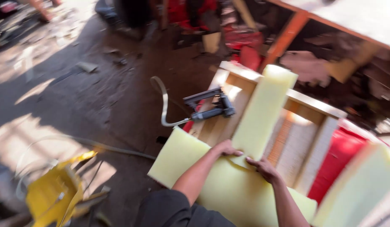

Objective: Stapling yellow foam padding onto a wooden frame to create a cushioned surface for furniture.

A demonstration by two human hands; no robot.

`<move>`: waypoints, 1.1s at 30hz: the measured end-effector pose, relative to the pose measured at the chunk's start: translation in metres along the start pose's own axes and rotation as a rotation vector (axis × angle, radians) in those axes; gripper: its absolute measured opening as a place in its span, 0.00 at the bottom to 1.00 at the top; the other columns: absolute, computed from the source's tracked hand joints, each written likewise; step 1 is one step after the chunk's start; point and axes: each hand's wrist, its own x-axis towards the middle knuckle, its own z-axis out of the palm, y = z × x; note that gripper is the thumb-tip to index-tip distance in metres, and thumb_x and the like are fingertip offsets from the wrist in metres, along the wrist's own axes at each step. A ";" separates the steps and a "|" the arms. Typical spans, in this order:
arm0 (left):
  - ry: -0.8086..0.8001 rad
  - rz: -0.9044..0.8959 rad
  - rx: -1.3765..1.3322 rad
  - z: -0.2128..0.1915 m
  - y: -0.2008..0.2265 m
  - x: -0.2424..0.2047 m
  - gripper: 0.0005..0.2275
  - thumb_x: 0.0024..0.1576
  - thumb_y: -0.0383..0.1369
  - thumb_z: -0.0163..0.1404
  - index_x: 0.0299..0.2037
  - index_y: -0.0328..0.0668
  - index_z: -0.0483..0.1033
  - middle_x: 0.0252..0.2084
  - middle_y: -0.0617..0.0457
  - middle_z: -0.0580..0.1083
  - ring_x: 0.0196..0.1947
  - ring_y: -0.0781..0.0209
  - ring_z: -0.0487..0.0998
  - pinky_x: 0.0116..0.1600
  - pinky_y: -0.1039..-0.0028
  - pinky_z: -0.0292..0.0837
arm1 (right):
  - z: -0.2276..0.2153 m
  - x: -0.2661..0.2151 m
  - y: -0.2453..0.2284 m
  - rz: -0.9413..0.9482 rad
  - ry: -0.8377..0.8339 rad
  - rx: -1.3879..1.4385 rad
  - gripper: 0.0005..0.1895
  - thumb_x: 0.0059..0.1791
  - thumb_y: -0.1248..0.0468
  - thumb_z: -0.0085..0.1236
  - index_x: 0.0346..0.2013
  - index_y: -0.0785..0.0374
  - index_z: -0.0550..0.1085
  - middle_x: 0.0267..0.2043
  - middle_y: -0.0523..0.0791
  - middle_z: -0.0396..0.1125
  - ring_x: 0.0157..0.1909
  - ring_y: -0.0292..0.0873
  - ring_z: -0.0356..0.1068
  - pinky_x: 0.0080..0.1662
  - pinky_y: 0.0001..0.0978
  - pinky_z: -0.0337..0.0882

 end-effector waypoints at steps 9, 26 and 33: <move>0.130 -0.078 -0.054 0.000 0.008 -0.031 0.39 0.48 0.48 0.69 0.67 0.46 0.63 0.60 0.39 0.77 0.64 0.44 0.76 0.69 0.54 0.71 | -0.012 0.037 0.037 -0.151 0.123 -0.010 0.38 0.40 0.61 0.82 0.59 0.55 0.69 0.43 0.50 0.76 0.43 0.46 0.75 0.38 0.34 0.72; 0.014 -0.034 -0.148 -0.007 0.010 -0.046 0.57 0.48 0.51 0.69 0.79 0.38 0.40 0.76 0.35 0.60 0.75 0.36 0.60 0.78 0.46 0.56 | -0.001 0.018 0.022 -0.095 0.070 0.133 0.66 0.39 0.65 0.82 0.81 0.42 0.47 0.55 0.66 0.70 0.51 0.68 0.76 0.50 0.58 0.78; 0.063 0.049 -0.139 -0.011 0.008 -0.049 0.54 0.49 0.48 0.70 0.79 0.45 0.41 0.75 0.44 0.64 0.73 0.39 0.64 0.78 0.49 0.58 | -0.013 0.018 0.032 -0.401 0.099 0.075 0.68 0.46 0.69 0.72 0.80 0.37 0.29 0.71 0.72 0.51 0.60 0.73 0.65 0.60 0.64 0.70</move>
